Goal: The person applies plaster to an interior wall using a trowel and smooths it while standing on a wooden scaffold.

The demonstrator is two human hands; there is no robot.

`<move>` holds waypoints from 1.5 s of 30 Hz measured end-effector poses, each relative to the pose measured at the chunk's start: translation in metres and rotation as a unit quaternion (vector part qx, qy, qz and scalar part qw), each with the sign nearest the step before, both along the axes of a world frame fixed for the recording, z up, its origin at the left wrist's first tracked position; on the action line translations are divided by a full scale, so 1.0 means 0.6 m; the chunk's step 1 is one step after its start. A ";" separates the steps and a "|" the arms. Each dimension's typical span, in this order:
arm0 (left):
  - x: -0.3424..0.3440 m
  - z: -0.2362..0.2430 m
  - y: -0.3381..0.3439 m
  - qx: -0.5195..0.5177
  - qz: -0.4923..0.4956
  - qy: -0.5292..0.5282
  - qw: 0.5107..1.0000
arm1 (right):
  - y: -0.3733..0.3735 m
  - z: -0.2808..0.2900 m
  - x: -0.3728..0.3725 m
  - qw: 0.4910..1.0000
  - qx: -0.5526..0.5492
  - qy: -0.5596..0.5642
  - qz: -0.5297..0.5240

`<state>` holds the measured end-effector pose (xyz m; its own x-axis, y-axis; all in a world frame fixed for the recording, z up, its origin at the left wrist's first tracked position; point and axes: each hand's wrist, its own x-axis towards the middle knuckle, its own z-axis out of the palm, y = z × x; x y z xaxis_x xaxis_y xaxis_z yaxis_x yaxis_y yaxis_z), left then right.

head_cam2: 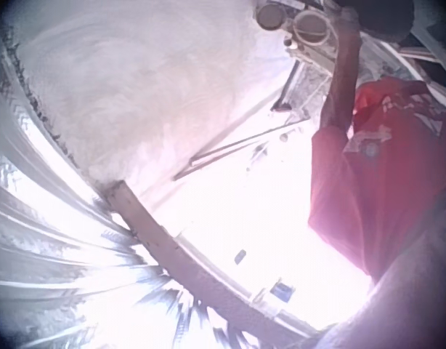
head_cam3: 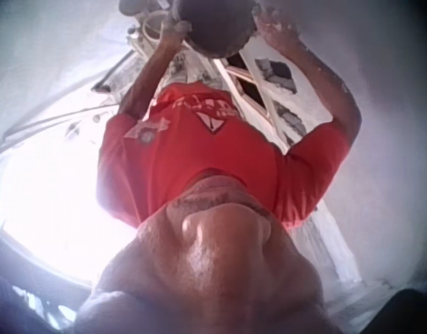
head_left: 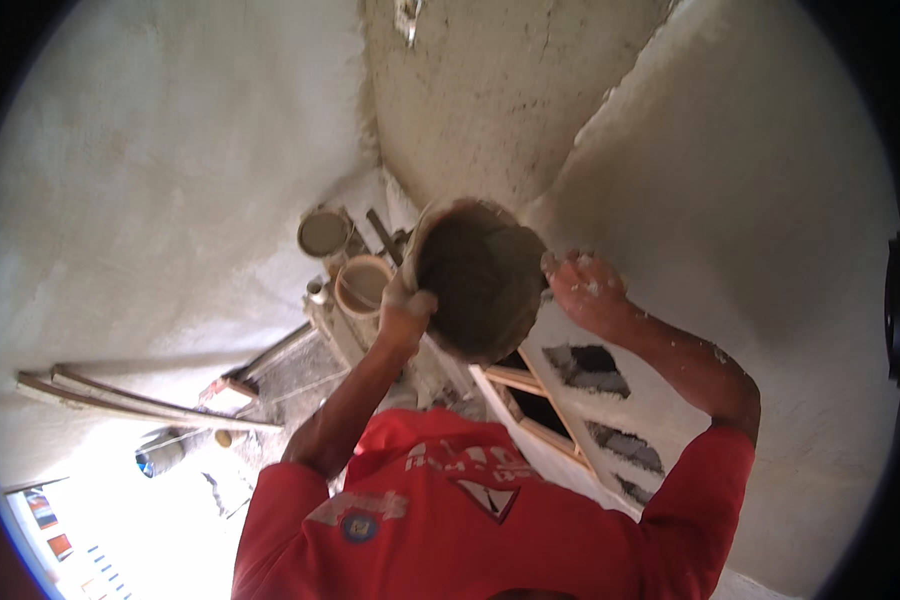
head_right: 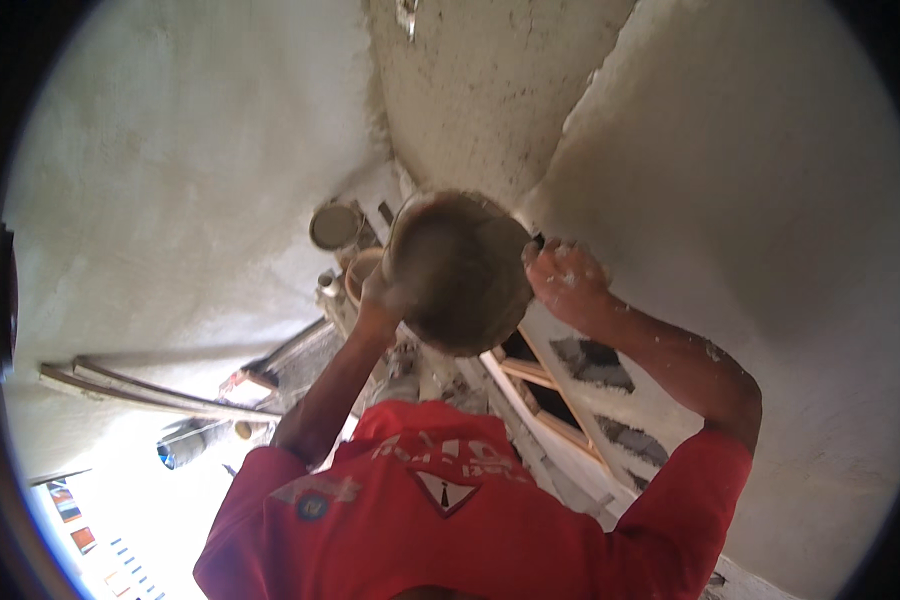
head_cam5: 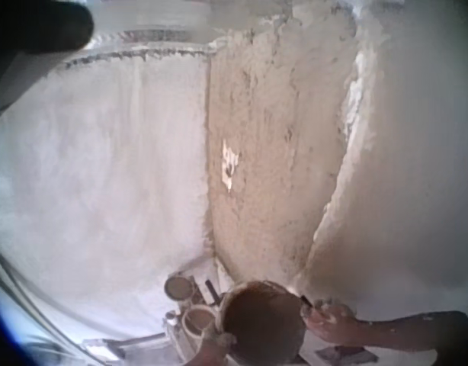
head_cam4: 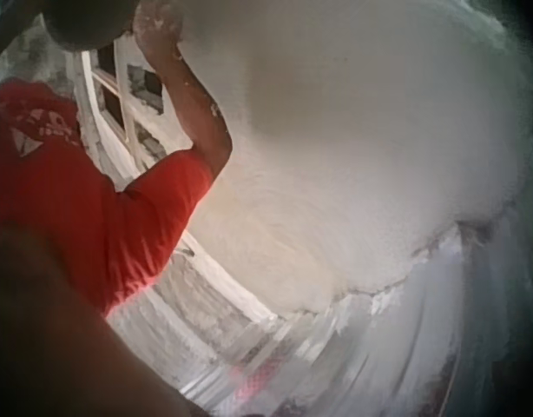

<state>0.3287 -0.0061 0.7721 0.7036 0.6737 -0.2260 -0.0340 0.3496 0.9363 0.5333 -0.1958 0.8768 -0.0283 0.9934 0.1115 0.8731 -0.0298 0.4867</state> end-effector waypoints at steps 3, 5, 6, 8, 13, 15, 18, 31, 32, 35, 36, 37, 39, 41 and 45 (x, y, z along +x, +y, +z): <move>0.019 0.023 -0.016 -0.064 -0.027 -0.009 0.998 | -0.022 -0.029 0.004 0.943 -0.139 0.270 -0.137; 0.031 0.031 -0.039 -0.057 -0.019 -0.008 0.998 | -0.042 -0.062 -0.004 0.906 -0.174 0.319 -0.219; 0.034 0.031 -0.048 -0.052 -0.015 -0.009 0.998 | -0.052 -0.075 -0.008 0.884 -0.189 0.341 -0.259; 0.030 0.025 -0.063 -0.043 -0.007 -0.003 0.999 | -0.070 -0.091 -0.019 0.853 -0.183 0.401 -0.281; 0.013 0.000 -0.086 -0.008 -0.003 0.021 1.000 | -0.090 -0.110 -0.051 0.820 -0.148 0.481 -0.275; 0.004 -0.003 -0.093 -0.034 0.001 0.004 0.999 | -0.091 -0.104 -0.069 0.822 -0.151 0.488 -0.252; -0.008 -0.003 -0.095 -0.069 -0.007 -0.002 0.998 | -0.095 -0.118 -0.080 0.815 -0.081 0.535 -0.210; -0.029 0.015 -0.031 -0.062 0.006 -0.008 0.998 | -0.063 -0.047 -0.044 0.848 -0.047 0.475 -0.232; -0.029 0.005 -0.028 -0.057 0.009 -0.010 0.998 | -0.064 -0.033 -0.038 0.852 -0.040 0.469 -0.229; -0.042 0.000 -0.019 -0.048 0.035 -0.016 0.998 | -0.027 0.048 -0.031 0.833 -0.018 0.500 -0.236; -0.049 -0.002 -0.014 -0.049 0.038 -0.011 0.998 | -0.010 0.096 -0.042 0.823 -0.013 0.514 -0.241; -0.052 -0.002 -0.010 -0.049 0.039 -0.003 0.998 | 0.004 0.144 -0.046 0.830 -0.017 0.505 -0.237; -0.055 0.004 -0.002 -0.050 0.048 0.013 0.998 | 0.024 0.225 -0.050 0.844 -0.003 0.483 -0.232; -0.070 0.014 0.006 -0.051 0.069 0.033 0.996 | 0.049 0.304 -0.053 0.852 -0.014 0.478 -0.213; -0.090 -0.010 0.028 -0.027 0.086 0.007 0.996 | 0.080 0.431 -0.057 0.859 -0.012 0.499 -0.111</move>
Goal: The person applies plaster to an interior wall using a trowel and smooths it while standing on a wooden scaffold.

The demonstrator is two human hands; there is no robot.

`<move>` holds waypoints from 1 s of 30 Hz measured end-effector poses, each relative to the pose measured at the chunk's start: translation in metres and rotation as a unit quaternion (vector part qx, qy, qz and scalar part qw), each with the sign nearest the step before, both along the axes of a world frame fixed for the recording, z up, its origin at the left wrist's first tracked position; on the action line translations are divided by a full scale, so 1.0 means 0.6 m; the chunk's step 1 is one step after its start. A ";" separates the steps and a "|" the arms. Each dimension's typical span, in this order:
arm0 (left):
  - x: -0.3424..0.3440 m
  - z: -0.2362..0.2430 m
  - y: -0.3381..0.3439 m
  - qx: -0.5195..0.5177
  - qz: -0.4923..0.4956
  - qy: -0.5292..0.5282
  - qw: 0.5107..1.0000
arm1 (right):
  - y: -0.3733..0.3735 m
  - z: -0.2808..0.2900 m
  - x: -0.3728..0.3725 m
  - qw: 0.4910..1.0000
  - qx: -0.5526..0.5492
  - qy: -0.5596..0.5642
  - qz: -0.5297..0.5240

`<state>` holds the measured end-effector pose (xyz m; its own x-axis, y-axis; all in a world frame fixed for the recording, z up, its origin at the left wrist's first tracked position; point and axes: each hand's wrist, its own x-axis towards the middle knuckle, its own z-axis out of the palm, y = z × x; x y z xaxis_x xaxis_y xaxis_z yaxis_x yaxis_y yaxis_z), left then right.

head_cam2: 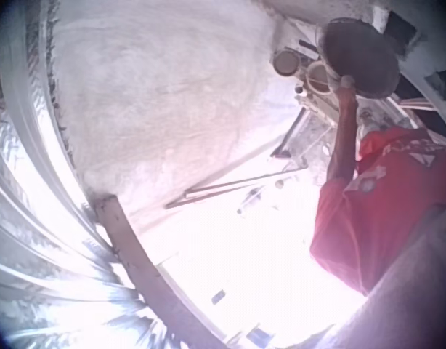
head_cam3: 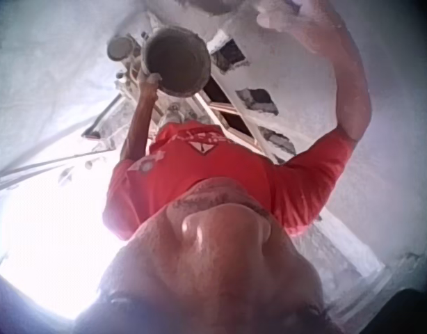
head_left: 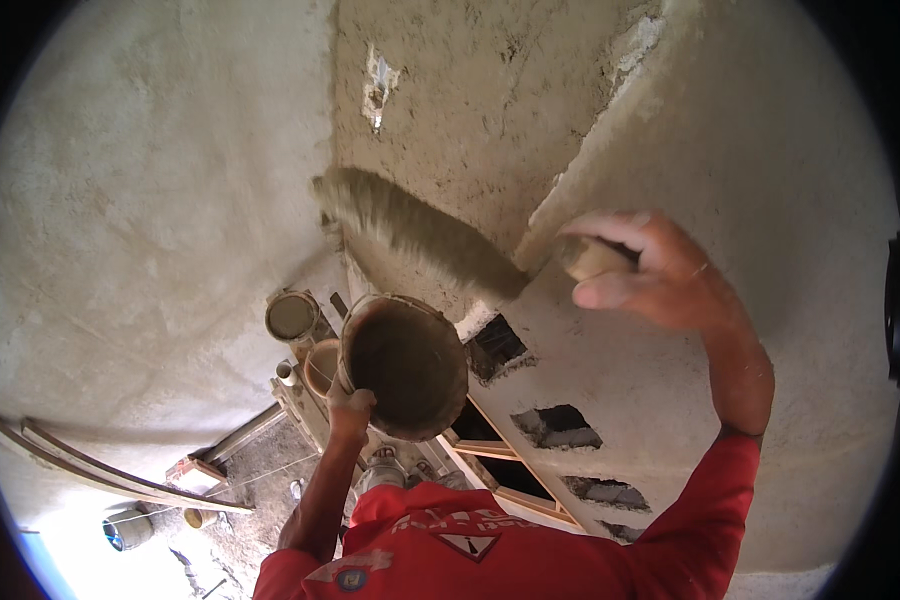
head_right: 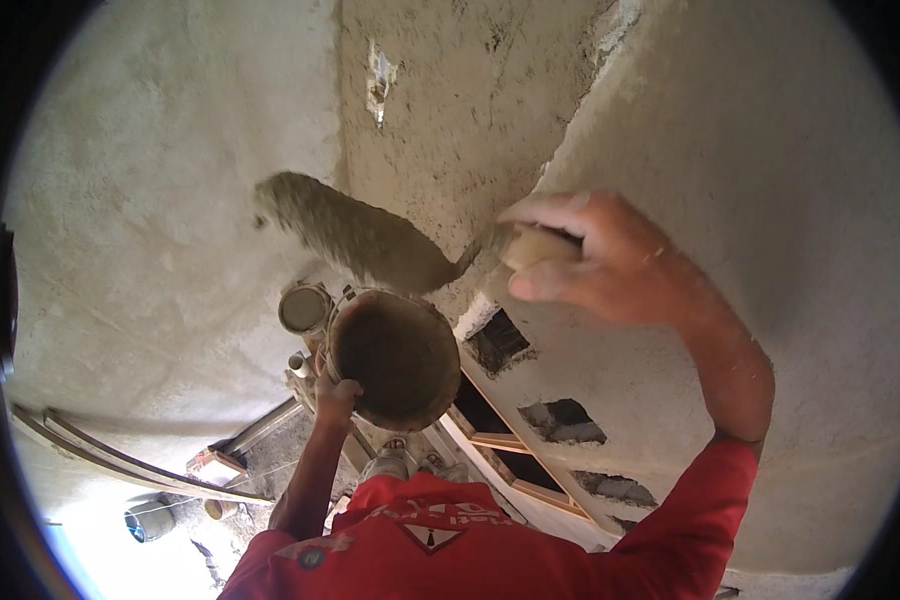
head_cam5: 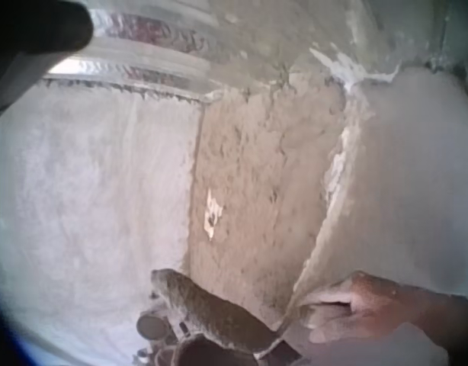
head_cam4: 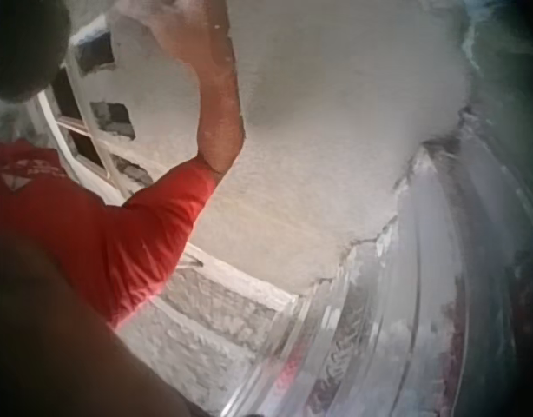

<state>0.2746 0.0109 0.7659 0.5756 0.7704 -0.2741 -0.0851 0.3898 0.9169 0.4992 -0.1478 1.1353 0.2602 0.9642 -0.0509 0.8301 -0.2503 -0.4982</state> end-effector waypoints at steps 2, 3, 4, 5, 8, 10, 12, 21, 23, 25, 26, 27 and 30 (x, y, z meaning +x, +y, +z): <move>-0.006 -0.011 -0.001 0.002 0.037 -0.018 0.999 | 0.012 0.018 0.013 0.990 -0.057 0.099 -0.087; -0.010 -0.015 0.002 0.004 0.058 -0.026 0.998 | 0.020 0.023 0.025 0.977 -0.085 0.150 -0.127; -0.015 -0.023 0.006 0.003 0.040 0.001 0.999 | 0.022 0.019 0.058 0.973 -0.061 0.147 -0.170; -0.023 -0.033 0.011 0.000 0.019 0.027 0.999 | 0.016 0.011 0.107 0.965 -0.038 0.143 -0.215; -0.018 -0.023 -0.011 -0.011 0.020 0.051 0.998 | -0.030 0.068 0.225 0.892 0.158 -0.195 -0.376; -0.016 -0.028 -0.014 -0.022 0.021 0.052 0.998 | -0.037 0.140 0.218 0.865 0.207 -0.229 -0.396; -0.036 -0.041 -0.007 -0.037 0.004 0.053 0.998 | -0.025 0.153 0.177 0.884 0.204 -0.219 -0.359; 0.017 -0.024 -0.015 0.005 -0.043 -0.044 0.998 | -0.045 -0.184 0.061 0.979 -0.174 -0.102 -0.037; 0.040 -0.010 -0.017 -0.007 -0.059 -0.066 0.996 | -0.052 -0.268 0.034 0.958 -0.199 -0.204 -0.019; 0.046 -0.004 -0.010 -0.013 -0.080 -0.063 0.995 | -0.048 -0.341 0.016 0.942 -0.183 -0.280 -0.032; 0.045 0.004 -0.006 -0.018 -0.089 -0.051 0.995 | -0.041 -0.360 0.000 0.918 -0.169 -0.358 -0.003; 0.042 0.009 -0.004 -0.023 -0.099 -0.039 0.994 | -0.029 -0.384 -0.007 0.919 -0.175 -0.354 0.007; 0.056 0.024 -0.009 -0.004 -0.130 -0.033 0.991 | -0.021 -0.460 -0.006 0.922 -0.185 -0.341 0.010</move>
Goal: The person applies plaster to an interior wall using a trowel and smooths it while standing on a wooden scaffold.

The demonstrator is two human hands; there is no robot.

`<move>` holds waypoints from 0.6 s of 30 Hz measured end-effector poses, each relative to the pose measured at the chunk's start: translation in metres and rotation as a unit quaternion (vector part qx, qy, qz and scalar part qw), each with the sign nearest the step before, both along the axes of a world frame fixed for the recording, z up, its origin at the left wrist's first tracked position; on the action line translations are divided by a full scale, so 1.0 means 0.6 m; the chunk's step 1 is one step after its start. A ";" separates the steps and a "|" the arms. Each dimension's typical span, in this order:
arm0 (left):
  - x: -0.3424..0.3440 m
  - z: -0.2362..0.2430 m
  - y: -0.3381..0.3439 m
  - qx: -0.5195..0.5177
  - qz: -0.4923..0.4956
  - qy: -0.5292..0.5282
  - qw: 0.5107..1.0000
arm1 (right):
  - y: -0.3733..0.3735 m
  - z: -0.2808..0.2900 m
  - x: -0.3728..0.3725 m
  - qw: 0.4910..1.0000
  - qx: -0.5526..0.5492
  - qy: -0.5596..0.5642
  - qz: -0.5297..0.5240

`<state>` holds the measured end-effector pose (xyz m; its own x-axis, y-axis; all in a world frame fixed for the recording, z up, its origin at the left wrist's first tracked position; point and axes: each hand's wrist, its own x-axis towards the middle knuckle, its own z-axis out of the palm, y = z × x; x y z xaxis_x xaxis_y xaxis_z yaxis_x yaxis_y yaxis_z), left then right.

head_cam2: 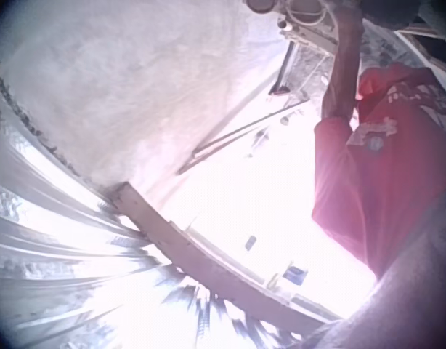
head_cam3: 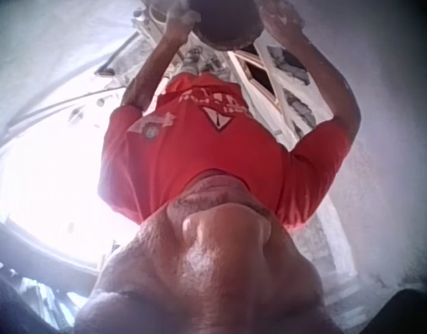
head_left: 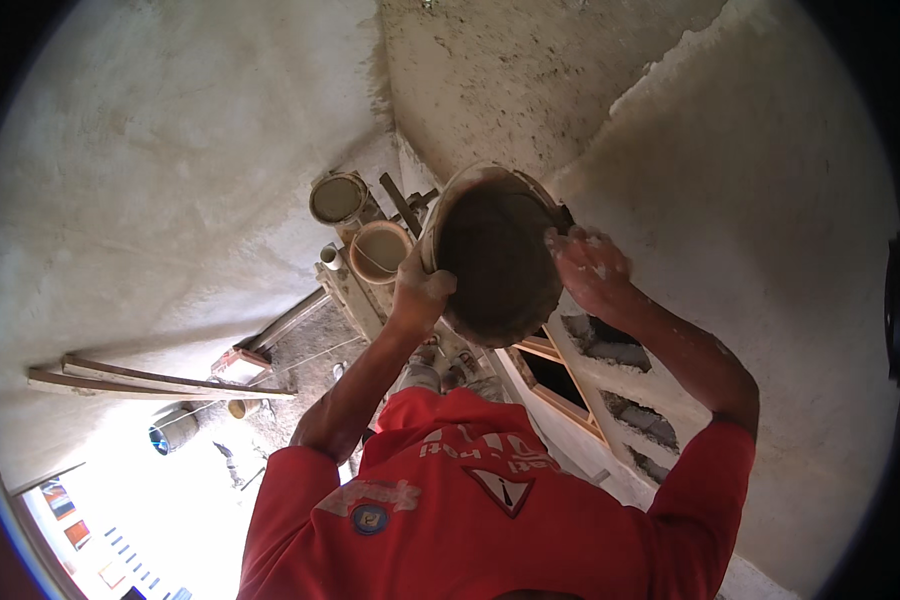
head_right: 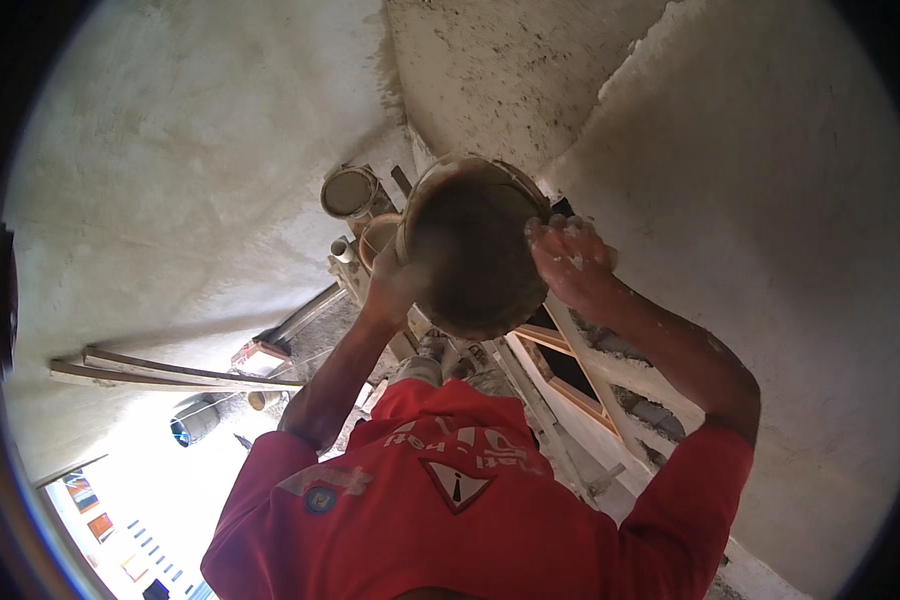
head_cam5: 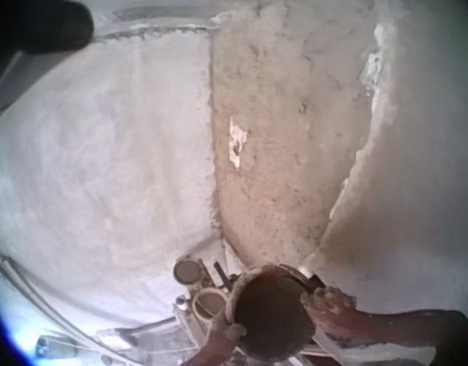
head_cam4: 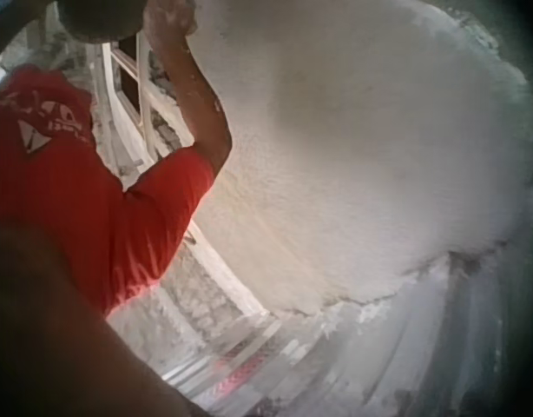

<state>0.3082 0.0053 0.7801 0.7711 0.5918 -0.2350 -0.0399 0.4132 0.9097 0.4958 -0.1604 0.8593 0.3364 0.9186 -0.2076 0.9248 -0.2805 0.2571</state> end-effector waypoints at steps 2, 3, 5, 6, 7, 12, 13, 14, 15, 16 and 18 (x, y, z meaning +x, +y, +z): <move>0.008 0.013 -0.004 -0.004 -0.015 0.001 1.000 | 0.000 -0.032 -0.002 0.999 0.029 0.036 -0.010; 0.011 0.016 -0.007 -0.011 -0.020 0.005 1.000 | -0.011 -0.056 -0.001 0.993 0.100 -0.027 0.053; 0.014 0.014 -0.006 -0.016 -0.032 0.015 0.999 | -0.043 -0.078 -0.010 0.945 0.233 -0.149 0.178; 0.014 0.005 -0.003 -0.012 -0.038 0.023 0.999 | -0.053 -0.075 -0.014 0.965 0.188 -0.080 0.164; 0.013 -0.002 0.002 -0.008 -0.044 0.031 0.999 | -0.054 -0.054 -0.020 0.979 0.141 -0.010 0.149; 0.008 0.004 -0.008 -0.017 -0.025 0.034 0.999 | -0.125 0.030 0.032 0.919 0.238 -0.176 0.262; 0.008 0.006 -0.009 -0.014 -0.027 0.035 0.999 | -0.134 0.050 0.037 0.925 0.207 -0.205 0.245; 0.006 0.004 -0.011 -0.010 -0.019 0.040 0.999 | -0.139 0.058 0.038 0.929 0.176 -0.232 0.229; 0.004 0.001 -0.013 -0.005 -0.011 0.046 0.999 | -0.139 0.038 0.038 0.937 0.178 -0.215 0.210; 0.009 -0.002 -0.017 -0.001 -0.010 0.046 0.999 | -0.145 0.006 0.041 0.945 0.175 -0.203 0.187; 0.017 -0.009 -0.018 -0.003 -0.004 0.019 1.000 | -0.150 -0.047 0.042 0.971 0.160 -0.112 0.136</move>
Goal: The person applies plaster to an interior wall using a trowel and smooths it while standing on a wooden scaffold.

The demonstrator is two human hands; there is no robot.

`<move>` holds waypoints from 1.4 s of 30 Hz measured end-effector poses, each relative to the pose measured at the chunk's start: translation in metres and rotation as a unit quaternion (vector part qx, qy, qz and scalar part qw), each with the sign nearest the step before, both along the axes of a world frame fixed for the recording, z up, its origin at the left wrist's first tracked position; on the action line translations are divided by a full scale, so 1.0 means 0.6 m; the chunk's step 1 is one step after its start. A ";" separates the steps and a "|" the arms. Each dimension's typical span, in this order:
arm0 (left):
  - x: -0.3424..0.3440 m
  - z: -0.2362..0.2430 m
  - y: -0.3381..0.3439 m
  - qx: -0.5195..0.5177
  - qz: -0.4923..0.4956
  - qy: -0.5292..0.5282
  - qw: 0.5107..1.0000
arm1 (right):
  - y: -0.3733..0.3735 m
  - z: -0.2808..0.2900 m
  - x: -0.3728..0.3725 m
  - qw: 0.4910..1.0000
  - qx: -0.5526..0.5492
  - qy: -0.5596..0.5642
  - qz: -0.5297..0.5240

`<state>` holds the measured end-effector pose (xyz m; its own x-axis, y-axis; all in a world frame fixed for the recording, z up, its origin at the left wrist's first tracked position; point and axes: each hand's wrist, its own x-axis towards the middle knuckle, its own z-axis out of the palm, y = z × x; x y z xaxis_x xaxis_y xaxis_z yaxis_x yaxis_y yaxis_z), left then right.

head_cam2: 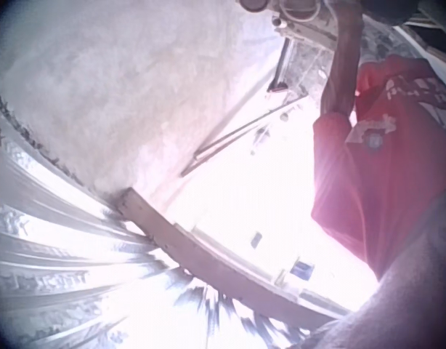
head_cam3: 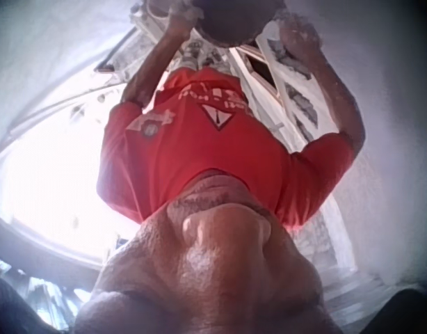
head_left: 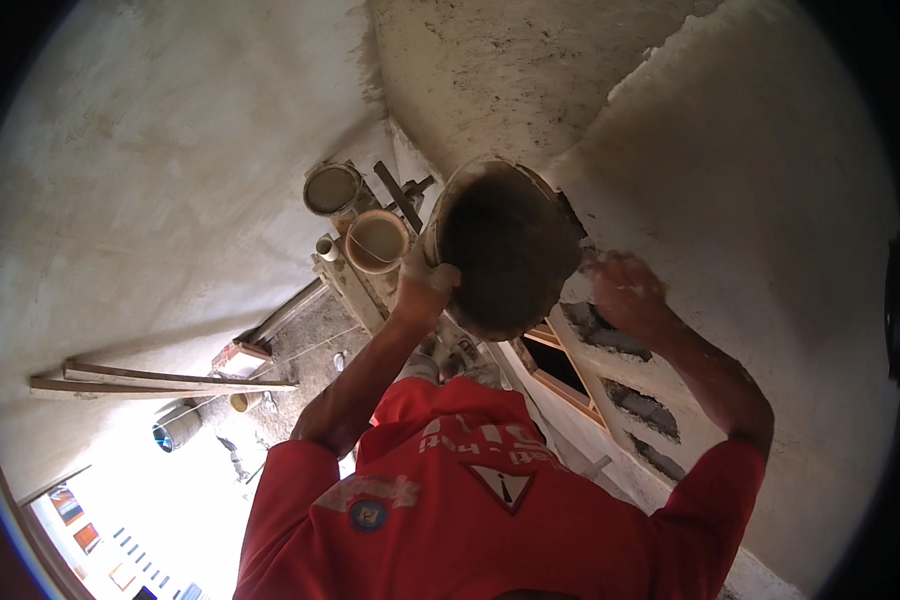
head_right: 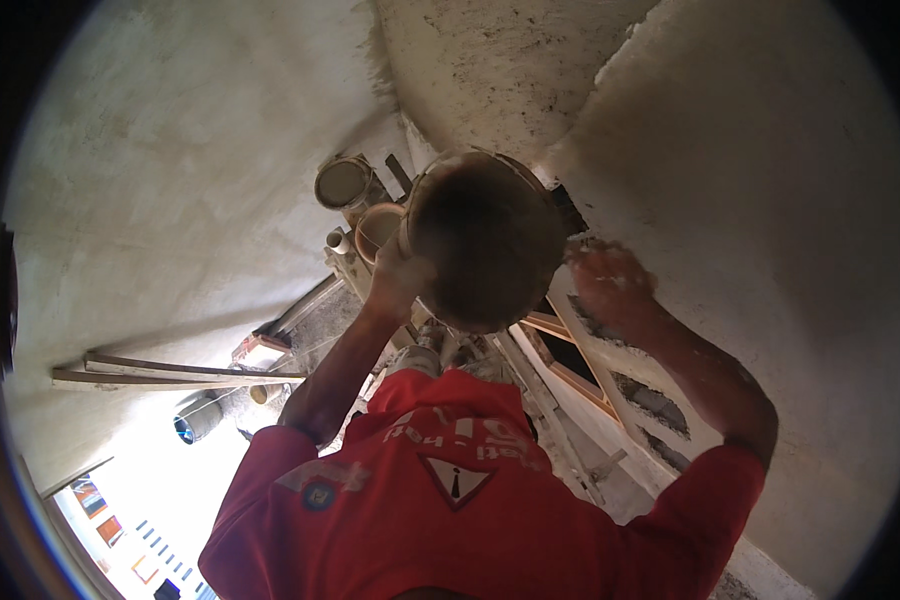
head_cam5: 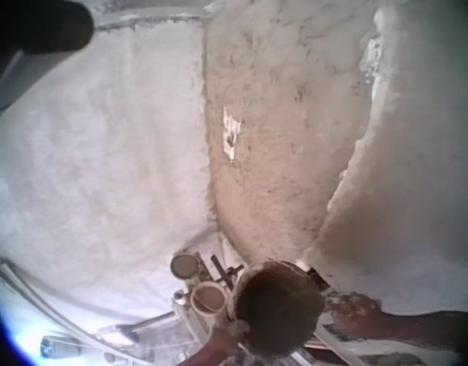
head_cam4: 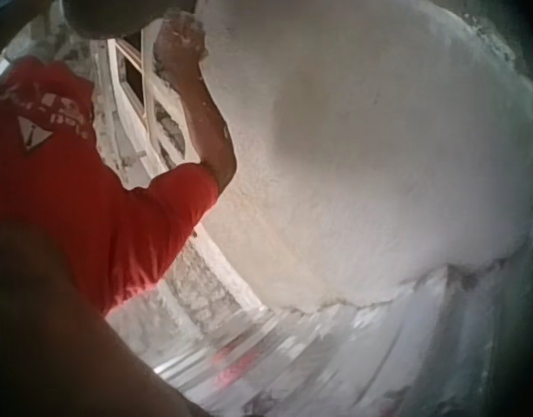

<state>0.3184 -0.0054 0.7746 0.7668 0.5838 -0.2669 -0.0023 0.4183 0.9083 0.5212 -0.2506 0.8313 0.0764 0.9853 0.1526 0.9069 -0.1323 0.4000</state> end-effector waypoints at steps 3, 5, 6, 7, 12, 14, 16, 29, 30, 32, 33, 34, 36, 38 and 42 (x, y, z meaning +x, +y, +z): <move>0.004 -0.005 0.000 -0.007 0.007 -0.009 1.000 | 0.018 -0.063 -0.026 0.964 -0.067 0.249 -0.057; 0.008 -0.004 0.002 -0.013 0.012 -0.007 1.000 | 0.046 -0.075 -0.042 0.904 -0.109 0.404 -0.090; 0.010 0.000 0.003 -0.015 0.016 -0.006 1.000 | 0.061 -0.066 -0.048 0.887 -0.113 0.430 -0.125; 0.005 0.003 0.006 -0.014 0.023 0.001 1.000 | 0.084 -0.042 -0.064 0.866 -0.116 0.461 -0.154; -0.003 0.019 0.027 -0.041 0.060 -0.009 0.997 | 0.098 -0.007 -0.063 0.873 -0.046 0.448 -0.186; -0.003 0.021 0.028 -0.042 0.047 -0.047 0.997 | 0.083 -0.012 -0.034 0.922 0.006 0.364 -0.129; -0.010 0.021 0.037 -0.032 0.073 -0.067 0.995 | 0.095 0.009 -0.029 0.911 -0.070 0.366 -0.176; -0.046 0.019 0.068 -0.032 0.161 -0.032 0.986 | 0.242 0.502 -0.031 0.917 -0.025 0.391 -0.073; -0.049 0.021 0.071 -0.023 0.174 -0.029 0.984 | 0.247 0.540 -0.036 0.916 -0.016 0.397 -0.057; -0.050 0.014 0.068 -0.012 0.192 -0.020 0.981 | 0.256 0.573 -0.024 0.889 0.008 0.450 -0.086; -0.052 0.010 0.070 -0.011 0.197 -0.032 0.980 | 0.264 0.581 -0.017 0.859 0.025 0.496 -0.123; -0.064 0.002 0.075 -0.007 0.209 -0.039 0.977 | 0.278 0.583 -0.006 0.823 0.038 0.546 -0.154; -0.078 -0.001 0.076 0.000 0.206 -0.034 0.978 | 0.293 0.575 0.063 0.812 0.094 0.524 -0.239; -0.089 0.001 0.069 0.010 0.183 -0.002 0.983 | 0.273 0.609 0.200 0.881 0.206 0.357 -0.230; -0.103 -0.023 0.063 0.007 0.191 0.010 0.982 | 0.253 0.715 0.204 0.862 0.379 0.192 -0.277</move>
<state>0.2568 0.0322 0.7608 0.4858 0.8313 -0.2700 -0.1388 0.3784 0.9152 0.6437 -0.0986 1.2603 0.6921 0.4101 0.5940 0.6665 -0.6790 -0.3078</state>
